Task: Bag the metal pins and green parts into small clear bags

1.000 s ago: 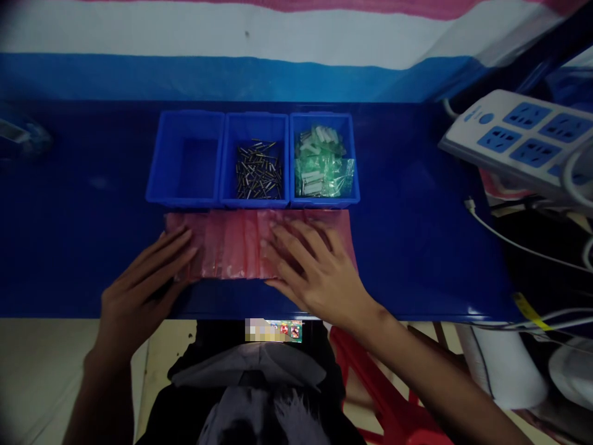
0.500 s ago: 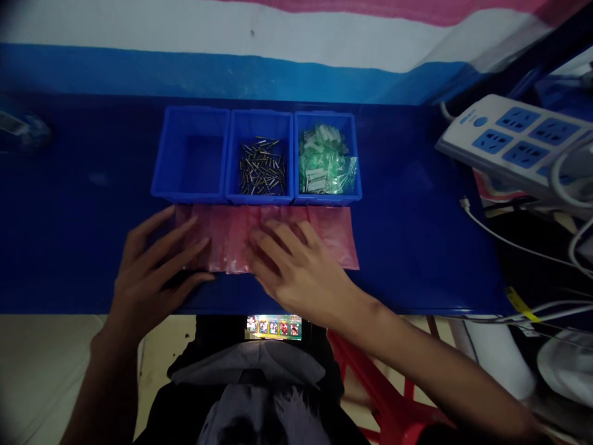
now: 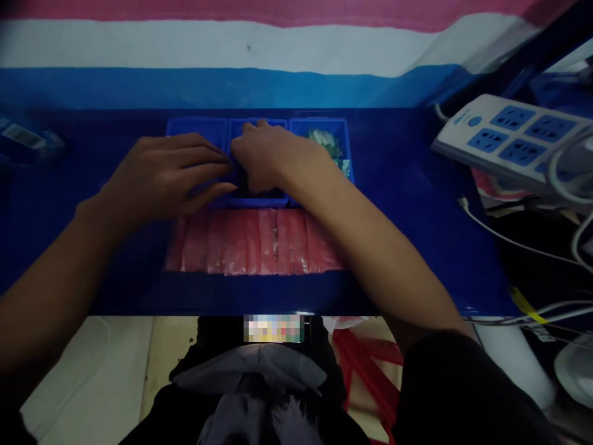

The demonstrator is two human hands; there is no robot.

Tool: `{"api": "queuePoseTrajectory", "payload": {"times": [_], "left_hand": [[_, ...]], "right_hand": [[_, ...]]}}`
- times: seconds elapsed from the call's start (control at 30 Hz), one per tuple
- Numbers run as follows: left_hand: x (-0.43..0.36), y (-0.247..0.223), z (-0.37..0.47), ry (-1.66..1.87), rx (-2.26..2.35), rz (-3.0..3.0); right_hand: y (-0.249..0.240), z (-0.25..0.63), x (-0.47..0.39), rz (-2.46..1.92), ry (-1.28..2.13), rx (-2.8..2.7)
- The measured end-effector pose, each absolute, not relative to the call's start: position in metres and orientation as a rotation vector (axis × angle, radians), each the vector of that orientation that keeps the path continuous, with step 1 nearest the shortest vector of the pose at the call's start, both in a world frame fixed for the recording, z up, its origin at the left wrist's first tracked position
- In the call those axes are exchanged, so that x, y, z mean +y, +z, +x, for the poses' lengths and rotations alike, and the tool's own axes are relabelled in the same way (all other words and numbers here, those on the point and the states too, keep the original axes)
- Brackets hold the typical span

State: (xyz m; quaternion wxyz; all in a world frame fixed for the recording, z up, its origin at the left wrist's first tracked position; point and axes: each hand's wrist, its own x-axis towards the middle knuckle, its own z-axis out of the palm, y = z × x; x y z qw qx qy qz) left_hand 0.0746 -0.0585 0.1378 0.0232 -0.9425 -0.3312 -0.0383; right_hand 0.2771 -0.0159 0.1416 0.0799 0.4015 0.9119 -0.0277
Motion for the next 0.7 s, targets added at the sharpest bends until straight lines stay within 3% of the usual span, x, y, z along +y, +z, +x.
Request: {"api": "queuePoseTrajectory", "payload": {"times": [0.27, 0.5, 0.7], "left_hand": [[-0.064, 0.097, 0.057, -0.634, -0.847, -2.884], [-0.071, 0.098, 0.054, -0.525, -0.946, -2.939], [-0.071, 0.091, 0.050, -0.728, -0.603, -2.732]], "right_hand": [[0.134, 0.281, -0.019, 1.150, -0.160, 2.723], [0.133, 0.291, -0.010, 1.122, -0.248, 2.810], [0.157, 0.302, -0.009, 1.219, -0.278, 2.895]]}}
